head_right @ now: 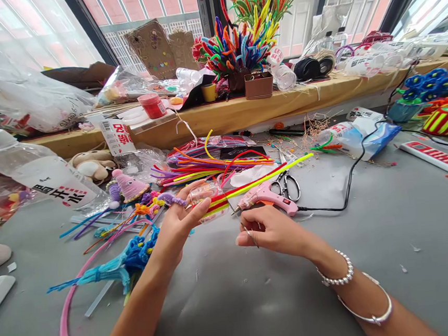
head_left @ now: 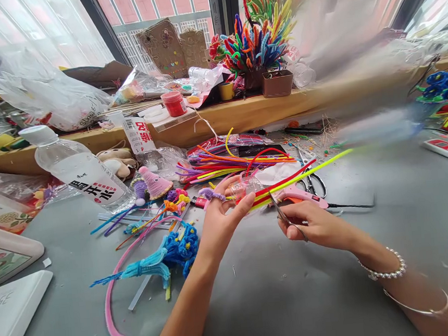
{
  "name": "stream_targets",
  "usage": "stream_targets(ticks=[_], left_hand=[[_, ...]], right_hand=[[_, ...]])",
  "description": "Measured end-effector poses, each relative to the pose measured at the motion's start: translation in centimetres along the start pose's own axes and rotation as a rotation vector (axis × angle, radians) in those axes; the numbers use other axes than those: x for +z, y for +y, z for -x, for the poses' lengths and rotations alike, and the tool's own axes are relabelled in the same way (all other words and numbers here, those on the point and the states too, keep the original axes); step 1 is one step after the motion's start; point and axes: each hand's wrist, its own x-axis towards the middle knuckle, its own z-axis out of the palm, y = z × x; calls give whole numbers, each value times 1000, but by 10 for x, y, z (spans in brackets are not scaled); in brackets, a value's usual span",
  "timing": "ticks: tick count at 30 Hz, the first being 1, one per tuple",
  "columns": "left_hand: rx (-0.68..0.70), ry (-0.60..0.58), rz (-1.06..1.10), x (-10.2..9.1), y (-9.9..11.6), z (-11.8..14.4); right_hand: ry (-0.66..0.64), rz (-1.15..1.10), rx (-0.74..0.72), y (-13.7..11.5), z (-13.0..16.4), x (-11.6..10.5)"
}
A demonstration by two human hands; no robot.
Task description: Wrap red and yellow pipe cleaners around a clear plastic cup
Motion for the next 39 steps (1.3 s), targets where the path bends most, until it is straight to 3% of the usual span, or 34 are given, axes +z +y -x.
stream_targets(ticks=[13, 19, 29, 39], left_hand=[[-35, -9, -7, 2, 0, 0], [-49, -59, -74, 0, 1, 0], [-41, -32, -113, 0, 0, 0], [93, -77, -154, -3, 0, 1]], right_hand=[[82, 52, -20, 1, -3, 5], [68, -96, -11, 4, -3, 7], [58, -171, -11, 2, -3, 10], [-6, -190, 11, 1, -3, 7]])
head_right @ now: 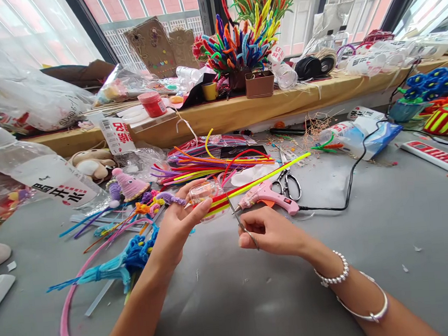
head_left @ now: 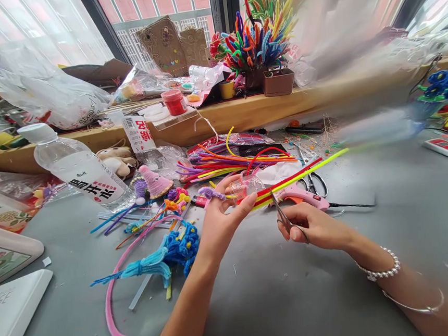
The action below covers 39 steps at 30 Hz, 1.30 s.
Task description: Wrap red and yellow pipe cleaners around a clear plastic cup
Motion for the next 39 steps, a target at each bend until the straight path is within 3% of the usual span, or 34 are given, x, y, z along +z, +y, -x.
stream_targets(ticks=[14, 25, 39], left_hand=[[23, -7, -66, 1, 3, 2], [0, 6, 81, 2, -1, 0], [-34, 27, 113, 5, 0, 1]], right_hand=[[-23, 25, -16, 2, 1, -3], [104, -114, -16, 7, -3, 7], [196, -84, -25, 9, -4, 8]])
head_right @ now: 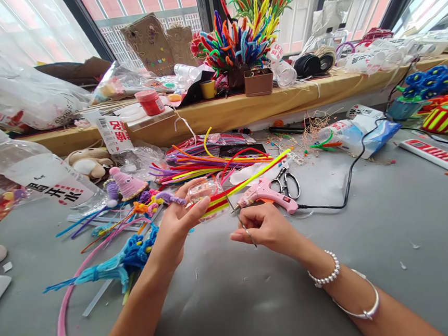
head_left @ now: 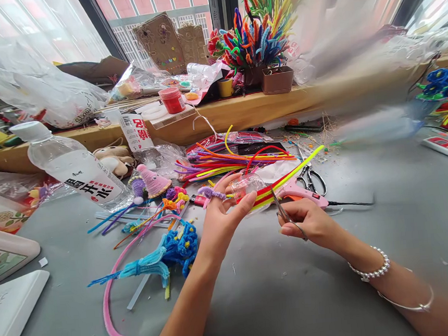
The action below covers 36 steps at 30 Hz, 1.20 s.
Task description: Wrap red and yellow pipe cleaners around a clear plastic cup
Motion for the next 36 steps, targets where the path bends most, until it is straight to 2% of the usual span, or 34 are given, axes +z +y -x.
stream_targets(ticks=[2, 7, 12, 25, 33, 36], left_hand=[[8, -8, 14, -1, 0, 0], [39, -72, -29, -3, 1, -1], [12, -84, -82, -5, 4, 1], [17, -53, -50, -6, 3, 0], [57, -22, -55, -5, -1, 0], [63, -42, -35, -6, -1, 0]], right_hand=[[-28, -30, 14, -1, 0, -1], [-222, -76, -5, -7, 0, -5], [-282, -13, -41, -7, 1, -9], [-76, -95, 32, 0, -1, 1], [-28, -57, 39, -1, -3, 0], [-69, -83, 55, -3, -2, 0]])
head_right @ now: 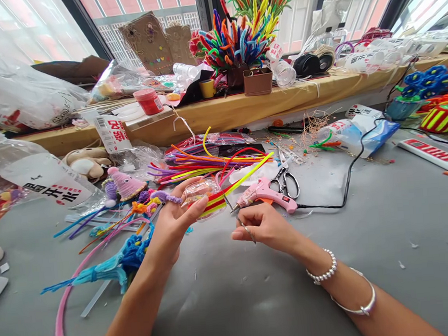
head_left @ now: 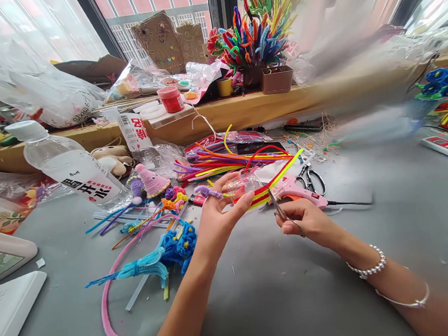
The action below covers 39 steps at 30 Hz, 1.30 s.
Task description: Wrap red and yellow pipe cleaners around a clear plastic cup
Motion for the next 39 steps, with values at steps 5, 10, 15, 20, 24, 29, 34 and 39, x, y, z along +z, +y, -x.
stream_targets(ticks=[5, 10, 15, 20, 24, 29, 34, 39], left_hand=[[-9, -23, -31, -2, -1, 0], [-12, -24, -82, -2, 0, 1], [-4, -31, -58, -3, 0, 0], [12, 5, -73, -2, -2, 0], [20, 22, -65, -2, -5, -1], [17, -7, -22, -3, -4, -1], [8, -25, -22, -3, -2, -1], [-7, -60, -76, -4, -3, -1]], right_hand=[[-166, 1, -27, -5, 1, -4], [-203, 0, -57, -3, 1, -8], [-114, -14, -14, 1, 1, -7], [-49, -34, 10, 3, -1, -6], [-22, -33, 2, 4, -1, -5], [23, 29, -4, 3, -1, -4], [-104, 55, -14, 0, 1, -5], [-237, 70, -83, -3, 2, -10]])
